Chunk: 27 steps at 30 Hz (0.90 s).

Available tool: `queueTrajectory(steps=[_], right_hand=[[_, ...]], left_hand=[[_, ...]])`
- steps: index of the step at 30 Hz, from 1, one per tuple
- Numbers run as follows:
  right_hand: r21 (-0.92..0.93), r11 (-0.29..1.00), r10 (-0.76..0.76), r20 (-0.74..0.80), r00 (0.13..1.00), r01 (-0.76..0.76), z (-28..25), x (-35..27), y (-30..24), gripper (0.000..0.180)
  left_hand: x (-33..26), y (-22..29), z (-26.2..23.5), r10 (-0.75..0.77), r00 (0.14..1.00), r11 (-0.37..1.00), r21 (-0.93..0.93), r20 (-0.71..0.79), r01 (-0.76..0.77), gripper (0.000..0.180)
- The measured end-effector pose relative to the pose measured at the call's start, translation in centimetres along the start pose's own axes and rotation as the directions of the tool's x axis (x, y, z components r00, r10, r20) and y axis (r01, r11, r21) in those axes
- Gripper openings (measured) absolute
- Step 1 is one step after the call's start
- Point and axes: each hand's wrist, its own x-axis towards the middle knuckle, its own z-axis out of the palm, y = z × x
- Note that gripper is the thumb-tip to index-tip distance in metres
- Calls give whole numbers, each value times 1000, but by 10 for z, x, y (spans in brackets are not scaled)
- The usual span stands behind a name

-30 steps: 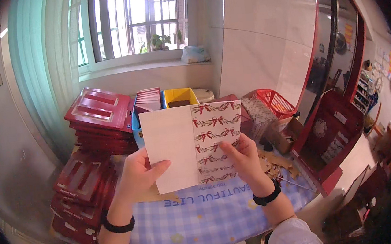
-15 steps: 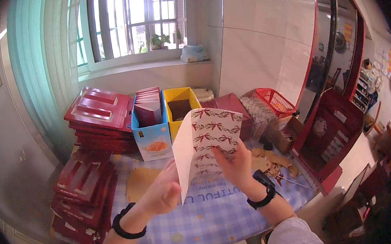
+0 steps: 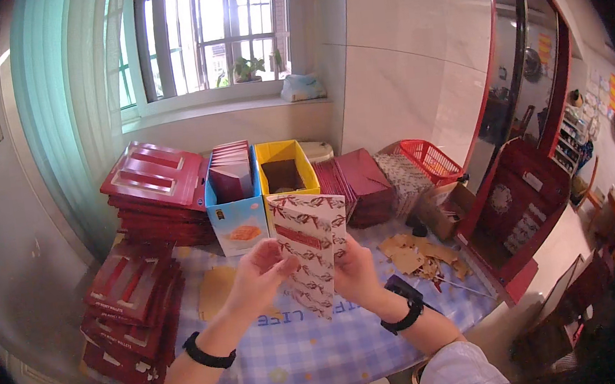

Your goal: Folding and organizing greeting cards or decorative packets into boxes.

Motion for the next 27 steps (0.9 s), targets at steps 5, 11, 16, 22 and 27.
queueTrajectory(steps=[5,11,16,22,27], right_hand=[[166,975,121,147,982,-145,-4,-2,1,28],[490,769,310,276,910,-410,-4,0,-7,31],[297,922,172,259,950,-248,0,2,-12,31],[258,896,246,389,888,-361,-10,5,-5,26],[208,927,208,407,889,-313,0,6,-15,25]], left_hand=[[2,2,-4,-31,999,988,-151,-21,27,23],[3,-4,-9,22,998,984,-177,-50,-31,26],[1,-7,-13,71,992,995,-68,-105,-79,22],[5,28,-14,73,952,993,-70,-297,-98,12],[4,27,-29,247,928,952,248,-278,-179,16]])
